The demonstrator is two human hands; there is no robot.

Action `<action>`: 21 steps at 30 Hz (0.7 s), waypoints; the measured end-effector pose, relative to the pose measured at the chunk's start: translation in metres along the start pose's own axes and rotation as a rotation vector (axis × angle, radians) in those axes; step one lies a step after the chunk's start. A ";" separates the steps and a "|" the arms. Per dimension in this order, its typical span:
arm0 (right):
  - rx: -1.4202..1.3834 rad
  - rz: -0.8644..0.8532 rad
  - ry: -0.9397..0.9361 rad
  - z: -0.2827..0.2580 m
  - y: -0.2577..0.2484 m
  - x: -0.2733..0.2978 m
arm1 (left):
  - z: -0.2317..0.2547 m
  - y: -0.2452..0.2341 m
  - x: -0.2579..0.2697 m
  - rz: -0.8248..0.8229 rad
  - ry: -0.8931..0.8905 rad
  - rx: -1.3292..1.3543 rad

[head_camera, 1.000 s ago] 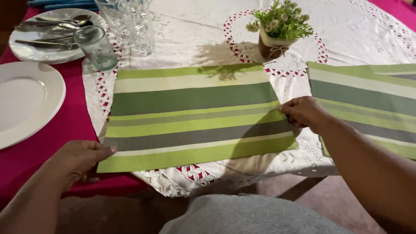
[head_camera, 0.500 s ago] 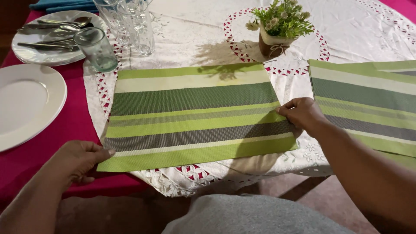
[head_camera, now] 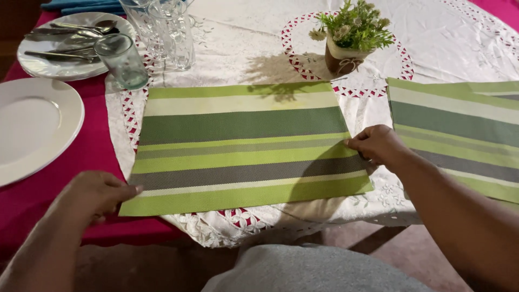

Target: Organize forks and spoons on plates and arrange placemats on a dining table.

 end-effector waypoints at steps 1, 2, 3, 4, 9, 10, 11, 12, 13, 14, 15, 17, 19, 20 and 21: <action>-0.039 -0.013 0.016 -0.003 0.001 0.003 | 0.007 -0.009 0.003 0.150 0.073 -0.053; -0.080 -0.023 0.032 -0.005 0.002 0.006 | 0.015 -0.018 0.008 0.300 0.152 -0.106; -0.078 -0.020 0.032 -0.001 -0.001 0.002 | 0.028 -0.016 0.022 0.298 0.154 -0.104; -0.098 -0.028 0.026 0.003 -0.002 -0.001 | 0.044 -0.021 0.040 0.379 0.232 -0.021; -0.093 0.007 -0.051 0.011 -0.024 -0.021 | 0.148 0.017 0.072 0.133 0.476 0.551; -0.128 0.042 -0.078 0.006 -0.034 -0.025 | 0.176 0.035 0.076 -0.028 0.481 0.677; -0.164 0.078 -0.106 0.001 -0.045 -0.030 | 0.205 0.054 0.081 -0.192 0.482 0.799; -0.165 0.084 -0.100 -0.003 -0.053 -0.034 | 0.233 0.066 0.086 -0.198 0.487 0.795; -0.264 0.105 -0.113 -0.008 -0.062 -0.040 | 0.263 0.084 0.092 -0.326 0.479 0.876; -0.363 0.125 -0.128 -0.012 -0.072 -0.046 | 0.294 0.102 0.099 -0.454 0.467 0.957; -0.362 0.130 -0.125 -0.013 -0.077 -0.056 | 0.322 0.116 0.096 -0.460 0.470 0.954; -0.554 0.131 -0.098 -0.016 -0.089 -0.080 | 0.385 0.149 0.093 -0.621 0.446 1.016; -0.614 0.121 -0.072 -0.008 -0.095 -0.107 | 0.436 0.173 0.094 -0.693 0.415 1.055; -0.677 0.102 -0.050 -0.006 -0.099 -0.124 | 0.464 0.184 0.095 -0.756 0.378 1.097; -0.675 0.110 -0.059 -0.008 -0.105 -0.131 | 0.486 0.191 0.099 -0.758 0.391 1.098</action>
Point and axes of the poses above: each hand's wrist, its own x-axis away from the middle knuckle, its own y-axis out of the palm, z = x × y, the point moved 7 cm from there along -x, towards the middle knuckle, and after that the axes turned 10 degrees about -y, right-handed, at the moved point
